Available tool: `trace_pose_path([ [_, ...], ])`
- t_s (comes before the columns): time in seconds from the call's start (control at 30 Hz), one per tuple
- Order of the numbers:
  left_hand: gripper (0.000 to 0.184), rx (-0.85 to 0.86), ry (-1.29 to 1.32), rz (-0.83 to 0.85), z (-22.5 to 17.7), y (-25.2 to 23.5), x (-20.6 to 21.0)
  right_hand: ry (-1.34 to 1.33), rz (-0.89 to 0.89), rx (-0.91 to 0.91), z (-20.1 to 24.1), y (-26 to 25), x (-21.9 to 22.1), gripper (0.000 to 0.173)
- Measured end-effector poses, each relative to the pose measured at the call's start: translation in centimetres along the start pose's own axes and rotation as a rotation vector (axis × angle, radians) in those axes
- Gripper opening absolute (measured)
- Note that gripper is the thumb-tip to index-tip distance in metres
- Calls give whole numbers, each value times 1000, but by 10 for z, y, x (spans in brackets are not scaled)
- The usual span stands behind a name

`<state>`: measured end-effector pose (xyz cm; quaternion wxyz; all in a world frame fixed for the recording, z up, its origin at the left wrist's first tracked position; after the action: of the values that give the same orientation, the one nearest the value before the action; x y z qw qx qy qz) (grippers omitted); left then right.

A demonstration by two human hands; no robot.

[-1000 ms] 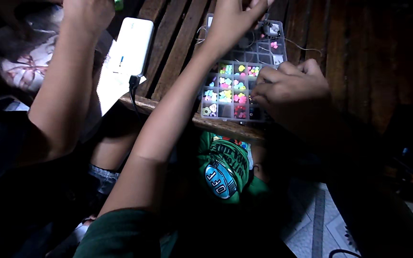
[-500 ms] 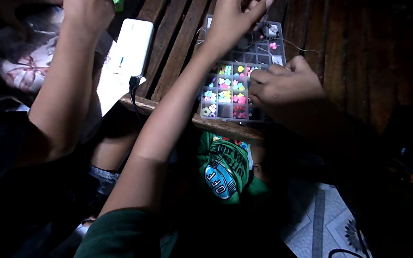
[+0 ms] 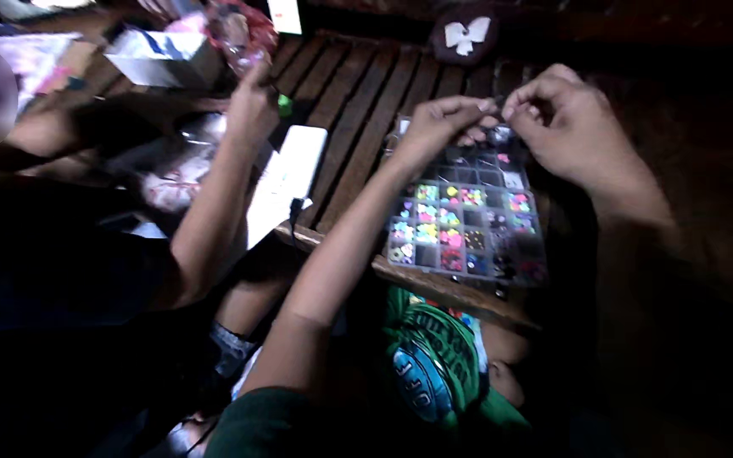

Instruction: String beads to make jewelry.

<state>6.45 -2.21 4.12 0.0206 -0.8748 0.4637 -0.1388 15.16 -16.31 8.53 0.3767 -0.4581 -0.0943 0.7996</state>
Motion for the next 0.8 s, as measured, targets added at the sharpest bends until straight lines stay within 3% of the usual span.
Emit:
trace_pose_path([
  [0.3,19,-380,97,-15,9,7,8,113,-122,-80,-15,19,13,19],
  [0.47,16,-475,63,-37,8,10,6,53,-158,-101,-15,20,16,15],
  [0.8,16,-511,194,-149,10,9,2,222,-409,-467,-20,23,37,17],
])
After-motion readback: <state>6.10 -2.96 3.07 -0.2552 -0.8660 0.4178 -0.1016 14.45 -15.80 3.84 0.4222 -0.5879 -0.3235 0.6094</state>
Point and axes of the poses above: each hand's wrist, its own y-axis away from the middle knuckle, its own x-axis out of the palm, z = x × y, the point moved 3 cm from there along -y, towards the middle knuckle, and after that the axes turned 12 degrees about -z, right-handed, at the moved point
